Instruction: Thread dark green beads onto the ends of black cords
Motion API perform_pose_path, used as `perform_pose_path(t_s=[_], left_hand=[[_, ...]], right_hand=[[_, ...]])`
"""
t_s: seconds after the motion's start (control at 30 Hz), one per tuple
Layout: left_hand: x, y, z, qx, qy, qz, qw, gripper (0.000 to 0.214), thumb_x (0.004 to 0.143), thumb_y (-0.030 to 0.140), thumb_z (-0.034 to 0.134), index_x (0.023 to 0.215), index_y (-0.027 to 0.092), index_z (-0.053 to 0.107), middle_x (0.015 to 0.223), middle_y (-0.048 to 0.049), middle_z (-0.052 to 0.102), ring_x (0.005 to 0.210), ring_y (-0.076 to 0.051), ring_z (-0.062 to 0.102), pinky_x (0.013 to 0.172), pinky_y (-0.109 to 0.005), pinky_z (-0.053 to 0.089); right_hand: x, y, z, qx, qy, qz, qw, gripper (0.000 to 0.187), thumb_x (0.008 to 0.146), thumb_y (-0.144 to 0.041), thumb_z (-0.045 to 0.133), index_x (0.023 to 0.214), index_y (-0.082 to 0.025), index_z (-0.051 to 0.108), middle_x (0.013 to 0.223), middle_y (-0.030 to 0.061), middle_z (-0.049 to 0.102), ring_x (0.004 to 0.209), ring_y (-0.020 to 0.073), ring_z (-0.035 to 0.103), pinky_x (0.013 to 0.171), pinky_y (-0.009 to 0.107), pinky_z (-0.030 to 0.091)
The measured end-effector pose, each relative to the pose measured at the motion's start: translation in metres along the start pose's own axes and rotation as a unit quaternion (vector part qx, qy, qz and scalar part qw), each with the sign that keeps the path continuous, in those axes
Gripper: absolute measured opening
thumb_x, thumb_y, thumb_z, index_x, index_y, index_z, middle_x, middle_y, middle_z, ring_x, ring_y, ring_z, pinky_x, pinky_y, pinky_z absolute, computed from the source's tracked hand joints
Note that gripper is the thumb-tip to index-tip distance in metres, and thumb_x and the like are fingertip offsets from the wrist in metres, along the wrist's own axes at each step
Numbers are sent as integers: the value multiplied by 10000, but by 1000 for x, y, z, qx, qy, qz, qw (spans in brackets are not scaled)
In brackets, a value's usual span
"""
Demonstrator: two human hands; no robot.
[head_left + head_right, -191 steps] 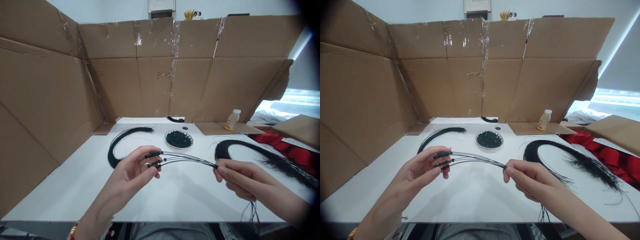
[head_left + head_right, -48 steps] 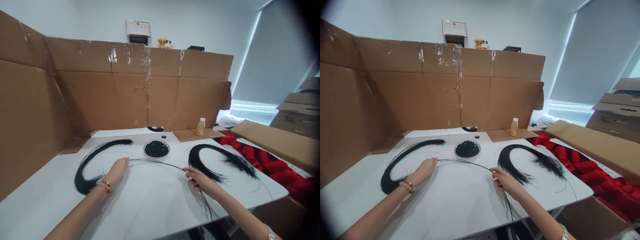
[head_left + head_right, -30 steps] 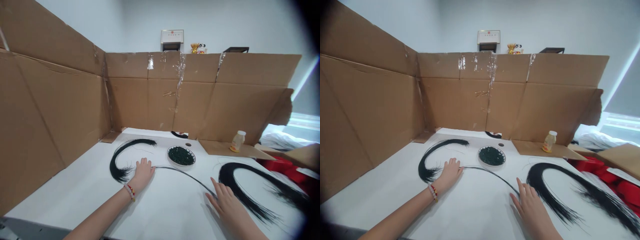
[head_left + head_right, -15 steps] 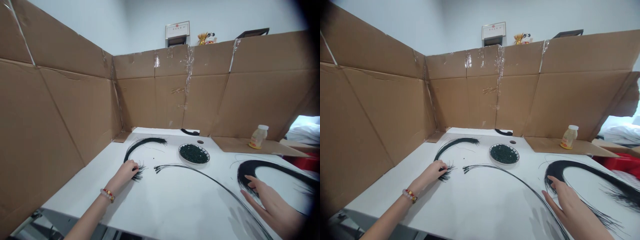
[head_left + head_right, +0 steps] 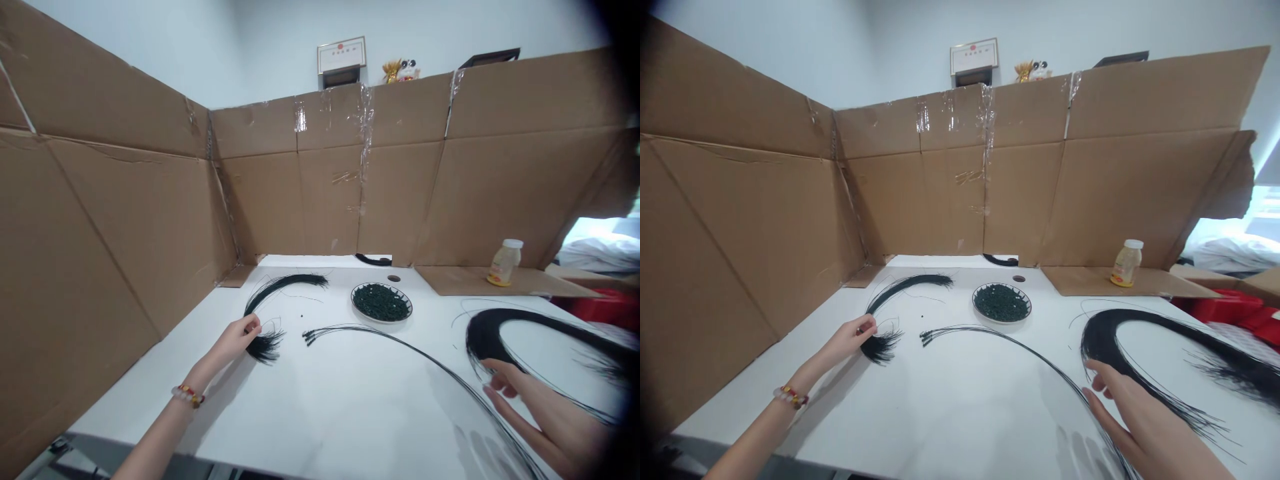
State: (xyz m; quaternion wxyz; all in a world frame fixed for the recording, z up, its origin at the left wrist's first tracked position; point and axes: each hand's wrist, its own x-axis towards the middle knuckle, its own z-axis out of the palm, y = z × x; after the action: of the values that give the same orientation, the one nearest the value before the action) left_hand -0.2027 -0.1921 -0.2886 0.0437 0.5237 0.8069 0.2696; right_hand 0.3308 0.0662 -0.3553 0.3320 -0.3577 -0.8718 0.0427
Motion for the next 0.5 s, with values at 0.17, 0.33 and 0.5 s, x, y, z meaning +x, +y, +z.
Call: perform_pose_path(t_s=[0.17, 0.33, 0.5], left_hand=[[-2, -3, 1, -45, 13, -4, 999, 256, 1000, 390, 623, 1060, 150, 690, 979, -47, 724, 886, -205, 704, 839, -416, 585], [-7, 0, -4, -70, 34, 8, 997, 296, 989, 434, 618, 985, 155, 716, 1019, -66, 753, 941, -217, 714, 903, -442, 566], [-11, 2, 0, -72, 61, 9, 996, 318, 950, 453, 569, 958, 193, 752, 1008, -70, 787, 946, -251, 727, 901, -404, 554]], right_hand=[[8, -41, -4, 70, -125, -22, 989, 312, 1035, -469, 443, 1083, -260, 669, 1039, 88, 734, 921, 252, 725, 825, 341, 600], [42, -136, -14, 183, -263, -82, 944, 246, 1041, -283, 431, 966, -245, 662, 993, 47, 706, 886, 192, 687, 804, 291, 569], [100, -232, 38, 212, -295, -204, 909, 208, 1011, -288, 565, 1189, -213, 644, 1227, 68, 652, 1085, 195, 659, 911, 302, 555]])
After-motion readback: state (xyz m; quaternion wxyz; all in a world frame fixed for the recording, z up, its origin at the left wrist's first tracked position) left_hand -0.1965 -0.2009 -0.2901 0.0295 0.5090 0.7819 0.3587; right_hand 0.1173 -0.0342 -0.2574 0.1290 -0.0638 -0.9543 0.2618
